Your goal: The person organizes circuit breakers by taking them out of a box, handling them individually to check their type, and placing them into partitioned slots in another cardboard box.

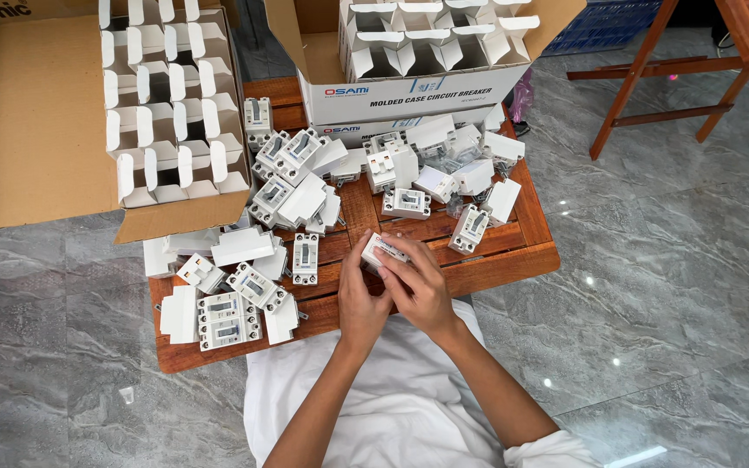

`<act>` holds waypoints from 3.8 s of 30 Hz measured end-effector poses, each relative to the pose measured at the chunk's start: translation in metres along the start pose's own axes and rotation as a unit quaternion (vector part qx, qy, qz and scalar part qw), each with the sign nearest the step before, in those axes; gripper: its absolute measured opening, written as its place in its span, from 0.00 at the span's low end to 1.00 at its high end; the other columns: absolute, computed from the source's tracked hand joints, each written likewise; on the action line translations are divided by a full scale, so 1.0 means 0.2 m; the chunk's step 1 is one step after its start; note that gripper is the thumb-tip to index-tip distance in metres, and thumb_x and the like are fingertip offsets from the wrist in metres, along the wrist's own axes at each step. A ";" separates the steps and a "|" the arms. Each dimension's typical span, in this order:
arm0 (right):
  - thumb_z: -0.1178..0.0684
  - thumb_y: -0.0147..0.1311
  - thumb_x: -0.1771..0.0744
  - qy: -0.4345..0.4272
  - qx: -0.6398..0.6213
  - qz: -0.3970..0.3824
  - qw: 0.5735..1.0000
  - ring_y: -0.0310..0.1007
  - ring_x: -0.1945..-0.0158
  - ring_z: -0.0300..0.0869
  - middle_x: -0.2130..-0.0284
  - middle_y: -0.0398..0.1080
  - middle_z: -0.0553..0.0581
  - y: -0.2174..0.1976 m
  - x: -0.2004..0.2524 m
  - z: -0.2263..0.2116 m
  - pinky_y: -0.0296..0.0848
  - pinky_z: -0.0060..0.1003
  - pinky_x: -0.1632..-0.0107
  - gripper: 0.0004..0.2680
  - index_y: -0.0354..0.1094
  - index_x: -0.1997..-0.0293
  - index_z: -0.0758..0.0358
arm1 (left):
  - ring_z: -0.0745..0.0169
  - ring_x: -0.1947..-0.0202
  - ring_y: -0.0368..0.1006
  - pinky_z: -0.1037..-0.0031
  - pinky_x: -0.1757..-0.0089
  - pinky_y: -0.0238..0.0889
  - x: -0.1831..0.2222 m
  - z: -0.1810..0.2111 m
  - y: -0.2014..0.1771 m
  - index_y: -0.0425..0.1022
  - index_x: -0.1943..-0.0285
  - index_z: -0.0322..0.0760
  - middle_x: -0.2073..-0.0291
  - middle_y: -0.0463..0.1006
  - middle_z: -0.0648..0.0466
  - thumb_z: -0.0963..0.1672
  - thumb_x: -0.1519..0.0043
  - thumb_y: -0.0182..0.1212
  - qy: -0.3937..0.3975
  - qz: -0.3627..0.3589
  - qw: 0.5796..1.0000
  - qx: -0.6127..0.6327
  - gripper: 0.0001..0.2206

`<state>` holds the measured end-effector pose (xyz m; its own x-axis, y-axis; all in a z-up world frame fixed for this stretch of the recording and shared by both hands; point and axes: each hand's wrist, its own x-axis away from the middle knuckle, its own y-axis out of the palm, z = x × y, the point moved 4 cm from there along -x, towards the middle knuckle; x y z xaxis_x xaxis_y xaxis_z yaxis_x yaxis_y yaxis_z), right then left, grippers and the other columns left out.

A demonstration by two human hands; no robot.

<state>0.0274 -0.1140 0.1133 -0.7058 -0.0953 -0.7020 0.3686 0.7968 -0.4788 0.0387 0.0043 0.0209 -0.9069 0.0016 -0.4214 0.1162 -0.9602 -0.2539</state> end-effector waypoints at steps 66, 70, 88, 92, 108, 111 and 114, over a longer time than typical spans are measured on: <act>0.45 0.80 0.36 0.125 0.218 -0.355 0.901 0.75 0.41 0.48 0.47 0.70 0.51 0.56 -1.93 1.04 0.64 0.58 0.33 0.16 0.79 0.47 0.49 | 0.46 0.22 0.67 0.36 0.20 0.38 -1.14 0.22 -0.11 0.74 0.20 0.38 0.26 0.77 0.49 0.50 0.31 0.67 0.214 -0.018 0.838 -0.502 0.29; 0.43 0.77 0.35 0.116 0.218 -0.359 0.900 0.73 0.41 0.47 0.47 0.70 0.51 0.52 -1.94 1.02 0.59 0.54 0.32 0.15 0.82 0.45 0.48 | 0.46 0.21 0.67 0.36 0.20 0.37 -1.14 0.23 -0.11 0.72 0.19 0.38 0.25 0.76 0.49 0.50 0.30 0.66 0.207 -0.025 0.829 -0.519 0.29; 0.48 0.63 0.30 0.018 0.244 -0.250 0.937 0.70 0.42 0.55 0.51 0.81 0.52 0.07 -1.88 1.07 0.66 0.57 0.39 0.10 0.81 0.44 0.54 | 0.46 0.14 0.54 0.36 0.21 0.36 -1.08 0.19 -0.09 0.63 0.12 0.40 0.15 0.64 0.50 0.51 0.32 0.68 0.175 -0.047 0.846 -0.502 0.37; 0.48 0.59 0.26 -0.017 0.151 -0.162 0.975 0.69 0.40 0.53 0.49 0.77 0.56 -0.05 -1.67 0.71 0.65 0.53 0.36 0.10 0.79 0.42 0.61 | 0.43 0.11 0.45 0.38 0.20 0.33 -0.94 0.25 -0.14 0.58 0.10 0.38 0.10 0.50 0.45 0.50 0.31 0.67 0.170 -0.079 0.854 -0.484 0.39; 0.64 0.61 0.28 0.292 -0.002 0.108 0.950 0.83 0.47 0.50 0.46 0.79 0.61 -0.10 0.09 0.46 0.85 0.44 0.48 0.08 0.79 0.42 0.65 | 0.36 0.23 0.65 0.52 0.28 0.63 -0.75 0.04 0.18 0.60 0.13 0.29 0.24 0.67 0.36 0.44 0.32 0.72 0.047 -0.173 0.930 -0.320 0.37; 0.63 0.63 0.29 0.346 0.018 0.063 0.936 0.83 0.43 0.55 0.35 0.72 0.70 -0.06 0.13 0.45 0.88 0.43 0.44 0.15 0.72 0.33 0.73 | 0.41 0.35 0.70 0.54 0.35 0.69 -0.66 0.20 0.13 0.70 0.23 0.31 0.33 0.68 0.41 0.43 0.33 0.73 0.070 -0.112 0.936 -0.325 0.28; 0.60 0.61 0.28 0.353 0.063 0.036 0.933 0.77 0.33 0.63 0.35 0.74 0.71 -0.04 0.09 0.44 0.82 0.53 0.36 0.17 0.72 0.30 0.73 | 0.53 0.46 0.74 0.63 0.46 0.72 -0.53 0.04 0.21 0.79 0.31 0.38 0.46 0.71 0.52 0.44 0.32 0.72 0.052 -0.144 0.940 -0.303 0.20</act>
<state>0.0659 -0.1749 0.0581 -0.8825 0.4078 -0.2342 0.4673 0.7049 -0.5336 0.1362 -0.0378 0.0618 -0.8954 0.2949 -0.3337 0.1100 -0.5797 -0.8074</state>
